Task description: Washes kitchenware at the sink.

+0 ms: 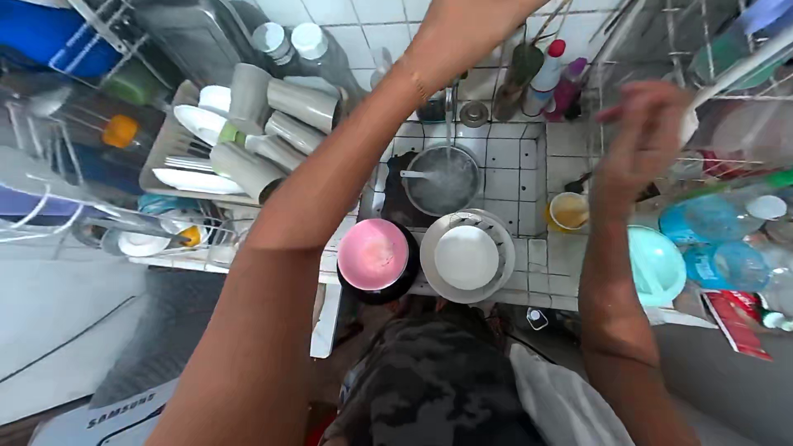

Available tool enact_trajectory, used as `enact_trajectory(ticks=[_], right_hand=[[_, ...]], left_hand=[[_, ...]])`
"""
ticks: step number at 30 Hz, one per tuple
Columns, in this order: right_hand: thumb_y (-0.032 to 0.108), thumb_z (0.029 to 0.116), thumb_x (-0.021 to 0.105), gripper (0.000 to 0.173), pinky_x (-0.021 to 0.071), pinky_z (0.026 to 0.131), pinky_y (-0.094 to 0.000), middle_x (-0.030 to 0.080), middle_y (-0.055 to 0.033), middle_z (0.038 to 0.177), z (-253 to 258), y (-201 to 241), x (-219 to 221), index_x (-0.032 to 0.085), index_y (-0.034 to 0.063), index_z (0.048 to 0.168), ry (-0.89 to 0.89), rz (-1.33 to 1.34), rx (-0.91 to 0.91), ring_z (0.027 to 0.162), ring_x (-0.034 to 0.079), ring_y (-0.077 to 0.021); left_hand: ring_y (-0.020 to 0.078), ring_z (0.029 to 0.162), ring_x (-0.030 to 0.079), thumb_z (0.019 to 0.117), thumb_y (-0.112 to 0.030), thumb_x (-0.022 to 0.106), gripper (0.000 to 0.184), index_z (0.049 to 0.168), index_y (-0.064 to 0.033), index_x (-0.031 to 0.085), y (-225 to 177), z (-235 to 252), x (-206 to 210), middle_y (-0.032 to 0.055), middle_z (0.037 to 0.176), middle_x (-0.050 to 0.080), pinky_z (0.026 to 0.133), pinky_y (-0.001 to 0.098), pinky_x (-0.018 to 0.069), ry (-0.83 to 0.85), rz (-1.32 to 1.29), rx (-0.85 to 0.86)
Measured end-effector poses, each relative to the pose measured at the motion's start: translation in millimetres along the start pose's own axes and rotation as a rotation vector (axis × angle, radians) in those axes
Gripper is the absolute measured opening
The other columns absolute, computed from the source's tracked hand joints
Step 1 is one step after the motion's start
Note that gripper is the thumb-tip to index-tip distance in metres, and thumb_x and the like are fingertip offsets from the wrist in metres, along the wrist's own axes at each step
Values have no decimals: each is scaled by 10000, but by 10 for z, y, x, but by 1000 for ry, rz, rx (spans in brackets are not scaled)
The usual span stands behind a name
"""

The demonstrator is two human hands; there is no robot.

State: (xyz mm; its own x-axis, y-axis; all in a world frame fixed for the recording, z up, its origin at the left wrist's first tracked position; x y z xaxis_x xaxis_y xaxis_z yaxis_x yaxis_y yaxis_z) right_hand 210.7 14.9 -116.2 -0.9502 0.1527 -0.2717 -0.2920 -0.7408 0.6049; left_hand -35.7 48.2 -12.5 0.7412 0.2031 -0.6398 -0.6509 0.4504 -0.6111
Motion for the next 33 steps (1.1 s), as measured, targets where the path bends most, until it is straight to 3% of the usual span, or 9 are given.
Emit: enact_trajectory(ticks=[3,7,11,14,19,22,26,29,33], right_hand=[[231,1063,530,332,566,946,-415,680,-177,1176,-243,-303,904,668,-13,1243,500,48,150,1068,672,-243],[214,1036,586,313,552,982,-460,683,-201,1188,-537,-581,1762,680,-16,1227,813,29,256,1097,678,-298],[306,1021,639,571,330,1182,-608,479,-341,1471,-875,-907,2411,508,-30,1464,1160,-140,395,1409,431,-489],[323,1012,647,658,289,1192,-646,415,-328,1537,-1102,-1095,2710,414,39,1557,1194,-202,388,1448,368,-509],[344,1079,523,469,415,1041,-693,637,-336,1257,-1311,-1054,2849,666,-68,1251,1508,-366,411,1231,587,-503],[358,1076,531,466,414,1099,-629,644,-289,1297,-1206,-897,2721,657,-29,1303,1330,-194,387,1271,586,-449],[350,1074,542,415,446,1121,-500,670,-186,1306,-1053,-661,2465,673,19,1286,1198,-3,461,1264,618,-304],[321,1040,612,416,427,1126,-544,640,-226,1338,-1049,-845,2360,658,11,1312,1120,-149,450,1296,582,-370],[288,1029,628,426,452,1078,-590,631,-280,1285,-1057,-1039,2219,633,-29,1314,1060,-221,529,1234,597,-431]], left_hand=[[94,845,684,1002,-298,651,304,1110,-16,690,687,-499,-164,28,917,703,784,299,593,-11,-151,-68],[183,886,686,1015,-242,627,311,1190,11,668,1395,-1387,-201,132,1021,708,853,385,574,160,-8,-390],[298,1078,686,1022,-176,624,315,1268,19,648,1677,-2139,-26,203,1198,688,986,483,540,380,-31,-626],[400,1216,625,1013,-244,651,400,1342,-17,634,1705,-2640,57,242,1308,643,1055,602,474,545,126,-702],[522,1287,530,948,-320,746,615,1449,-30,539,1800,-3487,-48,304,1407,546,996,704,459,488,352,-872],[516,1292,521,954,-303,741,619,1465,-33,520,1811,-3844,-198,298,1418,536,1028,680,453,289,318,-943],[486,1118,637,967,-301,711,503,1337,11,578,1869,-4249,-263,298,1203,646,949,682,495,248,296,-1175],[421,1071,688,977,-350,696,591,1410,16,528,1950,-4539,-137,287,1224,658,938,615,542,331,108,-1356],[344,1179,647,950,-208,732,615,1456,31,477,2037,-4737,3,264,1320,617,1021,525,524,112,-201,-1367]])
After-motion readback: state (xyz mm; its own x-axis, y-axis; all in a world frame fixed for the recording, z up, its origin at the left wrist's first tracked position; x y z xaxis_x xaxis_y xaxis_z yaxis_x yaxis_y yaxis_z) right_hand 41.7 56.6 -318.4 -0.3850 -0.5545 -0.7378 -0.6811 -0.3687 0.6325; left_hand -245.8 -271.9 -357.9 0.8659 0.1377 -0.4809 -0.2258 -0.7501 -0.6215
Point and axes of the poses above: each hand's wrist, its own z-axis towards the middle knuckle, its own x-axis out of the palm, y = z × x, the point moved 5 cm from there along z, towards the middle knuckle
